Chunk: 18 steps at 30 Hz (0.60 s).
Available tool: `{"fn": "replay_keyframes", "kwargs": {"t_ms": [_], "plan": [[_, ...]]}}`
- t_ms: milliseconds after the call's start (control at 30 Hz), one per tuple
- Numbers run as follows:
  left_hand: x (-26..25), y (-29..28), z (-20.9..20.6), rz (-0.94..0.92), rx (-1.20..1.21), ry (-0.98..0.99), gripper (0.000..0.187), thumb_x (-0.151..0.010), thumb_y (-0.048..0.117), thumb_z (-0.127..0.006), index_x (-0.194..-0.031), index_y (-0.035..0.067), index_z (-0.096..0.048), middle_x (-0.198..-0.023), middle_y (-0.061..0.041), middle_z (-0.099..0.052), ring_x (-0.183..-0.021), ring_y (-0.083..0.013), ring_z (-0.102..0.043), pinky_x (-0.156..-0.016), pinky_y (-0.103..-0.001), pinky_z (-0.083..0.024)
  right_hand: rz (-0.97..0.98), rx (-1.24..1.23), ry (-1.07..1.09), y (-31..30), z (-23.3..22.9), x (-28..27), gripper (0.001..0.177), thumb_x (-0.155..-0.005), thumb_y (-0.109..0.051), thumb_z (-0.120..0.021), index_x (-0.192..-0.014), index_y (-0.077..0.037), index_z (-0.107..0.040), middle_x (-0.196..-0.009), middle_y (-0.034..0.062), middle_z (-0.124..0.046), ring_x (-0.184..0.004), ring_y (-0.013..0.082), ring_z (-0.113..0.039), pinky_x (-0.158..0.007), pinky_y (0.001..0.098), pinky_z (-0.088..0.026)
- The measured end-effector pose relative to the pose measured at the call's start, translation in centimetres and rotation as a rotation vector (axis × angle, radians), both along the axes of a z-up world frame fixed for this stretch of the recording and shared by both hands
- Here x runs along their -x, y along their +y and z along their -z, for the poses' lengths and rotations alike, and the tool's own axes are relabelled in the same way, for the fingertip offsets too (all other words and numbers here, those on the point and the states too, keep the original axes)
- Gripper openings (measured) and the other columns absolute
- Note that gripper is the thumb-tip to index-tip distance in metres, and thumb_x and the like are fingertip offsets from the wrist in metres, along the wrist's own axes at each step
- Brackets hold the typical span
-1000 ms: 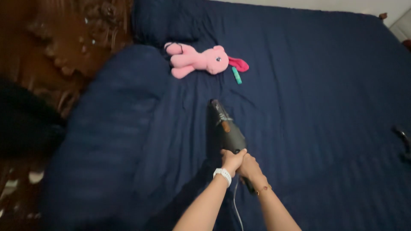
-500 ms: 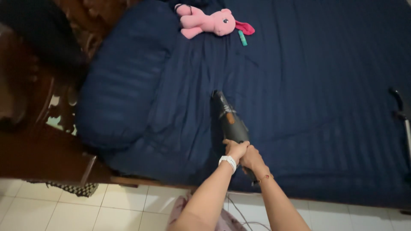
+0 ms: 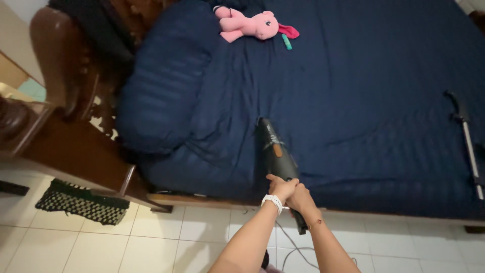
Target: Vacuuming the surface of a bed using a handheld vacuum cleaner and then putting a small item away in a cabinet.
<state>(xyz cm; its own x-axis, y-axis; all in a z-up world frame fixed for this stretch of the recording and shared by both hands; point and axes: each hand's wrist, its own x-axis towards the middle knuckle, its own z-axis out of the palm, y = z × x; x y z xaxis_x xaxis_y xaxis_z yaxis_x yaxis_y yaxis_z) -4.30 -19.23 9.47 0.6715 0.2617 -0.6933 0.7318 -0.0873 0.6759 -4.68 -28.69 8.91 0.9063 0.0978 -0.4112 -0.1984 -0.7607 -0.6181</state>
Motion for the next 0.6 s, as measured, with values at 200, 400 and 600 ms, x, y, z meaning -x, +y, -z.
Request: {"fn": "replay_keyframes", "kwargs": {"t_ms": [200,400,600], "plan": [[8.0,3.7,-1.5,-0.021,0.112,0.027,0.132,-0.075,0.034,-0.082,-0.16,0.001,0.013,-0.144,-0.027,-0.053,-0.118,-0.0405,-0.067,-0.083,-0.049,-0.065,0.118,-0.017,0.072,3.7,-2.5,9.0,0.029,-0.079,-0.016,-0.074,-0.073,0.013,-0.073,-0.064,0.0222,-0.074,-0.048,0.029,-0.072,-0.048,0.0405,-0.057],[15.9,7.3,-2.3,-0.114,0.258,-0.035,0.133,-0.074,0.028,-0.079,-0.157,-0.006,0.019,-0.128,-0.03,-0.062,-0.095,-0.0389,-0.072,-0.069,-0.049,-0.062,0.143,-0.038,0.083,7.7,-6.2,17.5,0.024,-0.077,-0.012,-0.075,-0.074,0.011,-0.068,-0.062,0.0215,-0.072,-0.045,0.0303,-0.07,-0.044,0.0447,-0.057],[19.1,11.5,4.3,-0.155,0.311,-0.231,0.082,-0.068,0.032,-0.084,-0.125,-0.019,-0.054,-0.106,-0.03,-0.075,-0.074,-0.0336,-0.075,-0.051,-0.045,-0.062,0.029,-0.042,-0.014,11.8,-4.7,21.7,0.028,-0.077,-0.016,-0.076,-0.072,0.011,-0.069,-0.061,0.0227,-0.072,-0.046,0.0287,-0.071,-0.044,0.0399,-0.058]]}}
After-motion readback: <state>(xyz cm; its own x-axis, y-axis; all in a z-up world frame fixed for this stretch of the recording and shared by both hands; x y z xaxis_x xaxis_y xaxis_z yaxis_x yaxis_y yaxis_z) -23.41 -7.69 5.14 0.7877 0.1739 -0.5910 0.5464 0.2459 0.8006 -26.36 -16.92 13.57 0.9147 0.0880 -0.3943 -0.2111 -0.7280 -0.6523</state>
